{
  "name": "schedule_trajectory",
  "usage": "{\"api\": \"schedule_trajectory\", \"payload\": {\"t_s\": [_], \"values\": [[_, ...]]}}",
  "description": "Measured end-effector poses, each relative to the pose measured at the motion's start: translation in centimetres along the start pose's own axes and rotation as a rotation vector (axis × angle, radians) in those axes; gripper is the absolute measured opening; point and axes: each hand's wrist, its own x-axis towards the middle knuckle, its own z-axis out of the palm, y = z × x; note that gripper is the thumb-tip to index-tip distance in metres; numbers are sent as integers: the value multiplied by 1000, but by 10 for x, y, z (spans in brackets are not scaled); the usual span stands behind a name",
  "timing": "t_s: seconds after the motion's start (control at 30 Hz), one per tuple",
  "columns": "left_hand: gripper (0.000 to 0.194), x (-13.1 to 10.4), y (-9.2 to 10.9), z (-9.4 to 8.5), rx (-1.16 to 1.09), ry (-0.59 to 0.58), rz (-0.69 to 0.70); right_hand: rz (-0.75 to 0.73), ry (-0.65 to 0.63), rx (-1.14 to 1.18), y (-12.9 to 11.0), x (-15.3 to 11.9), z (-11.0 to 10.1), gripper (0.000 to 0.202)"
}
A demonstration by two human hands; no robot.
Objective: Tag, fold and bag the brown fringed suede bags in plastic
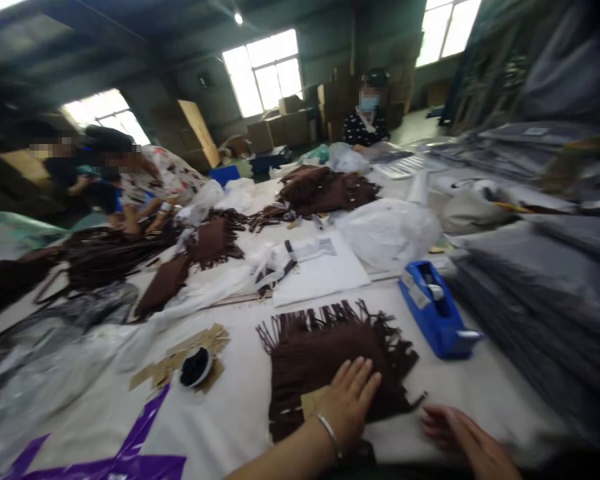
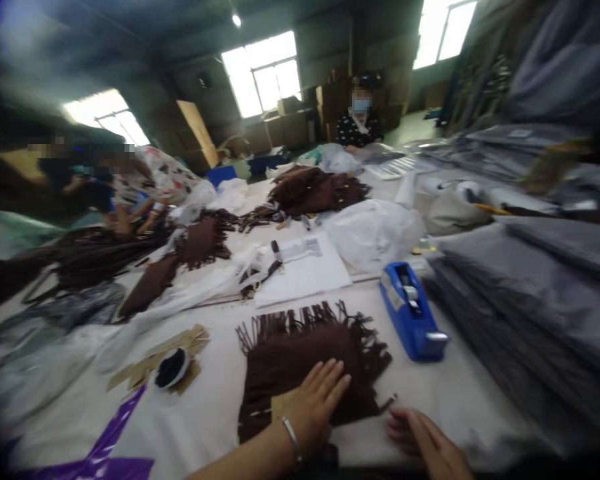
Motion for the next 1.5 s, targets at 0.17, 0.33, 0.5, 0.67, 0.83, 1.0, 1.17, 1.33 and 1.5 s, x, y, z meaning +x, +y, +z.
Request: {"api": "schedule_trajectory", "payload": {"t_s": [0.17, 0.33, 0.5, 0.67, 0.83, 1.0, 1.17, 1.33, 1.5], "values": [[84, 6, -2, -5, -73, 114, 31, 249, -571, 739, -31, -12, 15, 68], [80, -2, 6, -14, -60, 208, 67, 5, -481, 805, -67, 26, 54, 83], [79, -5, 8, -11, -29, 182, 79, -174, -225, 446, -69, 81, 60, 88], [79, -5, 2, -2, -67, 78, 98, -341, -86, 348, -73, 105, 40, 86], [54, -3, 5, -8, -146, 19, 113, -447, -182, 57, -98, 99, 52, 61], [30, -3, 20, -27, -323, 71, 110, -658, -234, -648, -103, 89, 77, 44], [29, -11, 39, -42, -454, 147, -55, -717, -223, -868, -112, 81, 89, 50], [34, -57, 11, -74, -613, 409, -449, -729, -634, -469, -133, 54, 76, 42], [41, -131, -71, -106, -999, 743, -906, -49, -62, 336, -99, 85, 16, 49]]}}
